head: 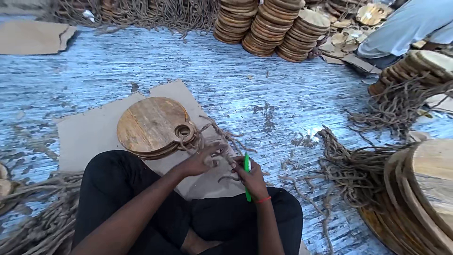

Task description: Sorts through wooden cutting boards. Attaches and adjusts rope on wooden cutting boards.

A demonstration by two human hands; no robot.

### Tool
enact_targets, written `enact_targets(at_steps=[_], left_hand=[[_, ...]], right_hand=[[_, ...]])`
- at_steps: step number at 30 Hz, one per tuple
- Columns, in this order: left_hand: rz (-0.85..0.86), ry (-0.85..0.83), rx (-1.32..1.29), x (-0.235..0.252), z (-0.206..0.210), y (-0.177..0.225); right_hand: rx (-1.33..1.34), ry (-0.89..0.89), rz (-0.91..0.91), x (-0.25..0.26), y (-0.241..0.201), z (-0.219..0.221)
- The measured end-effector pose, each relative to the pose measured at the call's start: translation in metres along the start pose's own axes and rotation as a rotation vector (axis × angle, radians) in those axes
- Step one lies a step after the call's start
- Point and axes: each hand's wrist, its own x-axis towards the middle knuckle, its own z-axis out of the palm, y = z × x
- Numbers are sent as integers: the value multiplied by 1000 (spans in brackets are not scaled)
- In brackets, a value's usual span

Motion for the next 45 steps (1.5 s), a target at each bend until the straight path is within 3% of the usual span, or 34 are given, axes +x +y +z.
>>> enact_targets(at_steps=[5, 9, 11, 17, 20, 22, 24, 27, 29, 31, 38, 45], left_hand=[[-33, -82, 172, 8, 6, -4], [-274, -340, 413, -1, -14, 4], [-323, -393, 423, -10, -22, 7], [-15, -126, 210, -1, -1, 0], [-146, -79, 144, 10, 9, 1], [-249, 100, 48, 11, 8, 3], [-313, 313, -77, 11, 2, 5], [-338, 468, -195, 11, -9, 8], [-301, 466, -209, 9, -10, 9], [-275, 411, -210, 3, -8, 11], [-331, 219, -214, -2, 3, 8], [-286, 125, -312, -1, 11, 7]], right_hand=[[-43, 38, -15, 10, 18, 3], [-152, 98, -67, 15, 36, 8], [-154, 96, -83, 13, 40, 6], [-50, -7, -97, 11, 35, 15], [-70, 207, -60, 12, 37, 20], [-88, 345, 20, 7, 33, 19], [-63, 314, 126, -4, 21, 23], [2, 37, 353, -22, 8, 40], [83, -146, 488, -21, 15, 52], [143, -189, 527, -15, 19, 60], [298, -67, 348, -1, 20, 56], [300, -22, 352, -6, 24, 62]])
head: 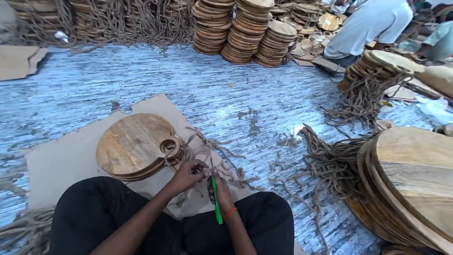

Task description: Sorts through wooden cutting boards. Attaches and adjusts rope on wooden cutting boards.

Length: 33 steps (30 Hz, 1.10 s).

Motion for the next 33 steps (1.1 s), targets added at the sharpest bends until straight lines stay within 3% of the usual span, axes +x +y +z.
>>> enact_targets(at_steps=[3, 9, 12, 14, 19, 23, 28, 33], left_hand=[[11, -60, -22, 1, -4, -3], [146, -405, -63, -1, -14, -6], [120, -459, -24, -1, -16, -4], [87, -426, 43, -3, -17, -1], [188, -245, 283, -3, -5, -3], [206, -14, 302, -4, 12, -12], [51, -172, -6, -5, 15, -16], [67, -148, -140, -2, 19, -17]], right_hand=[[77, -82, 31, -5, -2, 2], [201, -430, 84, -15, 8, 2], [239, -458, 69, -15, 9, 1], [270, -436, 38, -15, 10, 1], [394, -380, -23, -16, 12, 3], [467, -335, 65, -23, 10, 13], [519, -269, 82, -23, 10, 17], [534, -267, 23, -20, 11, 17]])
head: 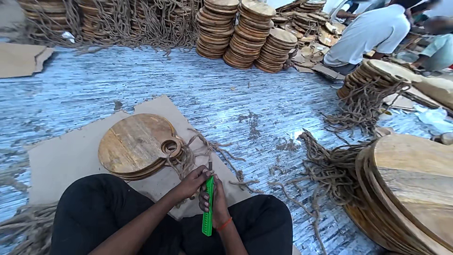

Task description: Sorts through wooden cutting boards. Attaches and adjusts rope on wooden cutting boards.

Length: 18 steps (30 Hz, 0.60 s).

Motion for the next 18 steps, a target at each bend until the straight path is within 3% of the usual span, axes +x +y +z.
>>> enact_targets(at_steps=[5, 11, 18], left_hand=[[-6, 31, 128, 2, -4, -1], [-38, 28, 355, -2, -10, 8], [-140, 300, 355, -2, 6, 3]], right_hand=[[-52, -71, -37, 1, 6, -7], [-181, 5, 104, -5, -5, -4], [-47, 115, 150, -2, 6, 13]])
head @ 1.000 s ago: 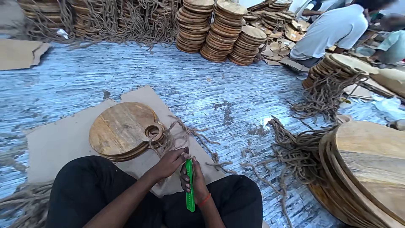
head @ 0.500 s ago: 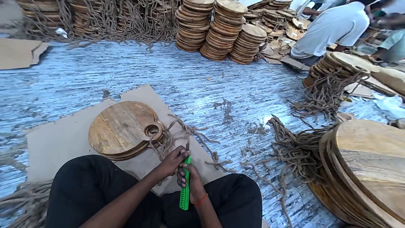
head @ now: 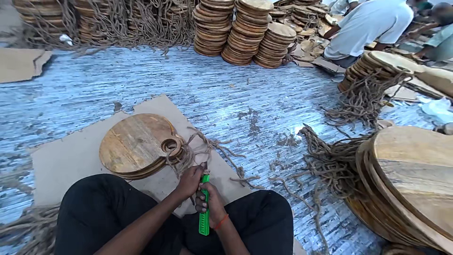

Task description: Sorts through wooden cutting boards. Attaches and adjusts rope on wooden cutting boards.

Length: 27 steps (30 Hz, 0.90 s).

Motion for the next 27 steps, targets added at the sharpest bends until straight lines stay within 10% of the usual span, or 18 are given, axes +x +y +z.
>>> enact_targets(at_steps=[11, 16, 20, 27], left_hand=[[588, 157, 458, 15, -8, -31], [-75, 220, 353, 29, -70, -21], [134, 176, 231, 39, -65, 1], [-121, -75, -138, 9, -23, 2]], right_hand=[[-91, 329, -211, -13, 43, 52], [-276, 365, -647, -72, 34, 57], [-269, 443, -556, -45, -1, 2], [-659, 225, -527, 19, -7, -14]])
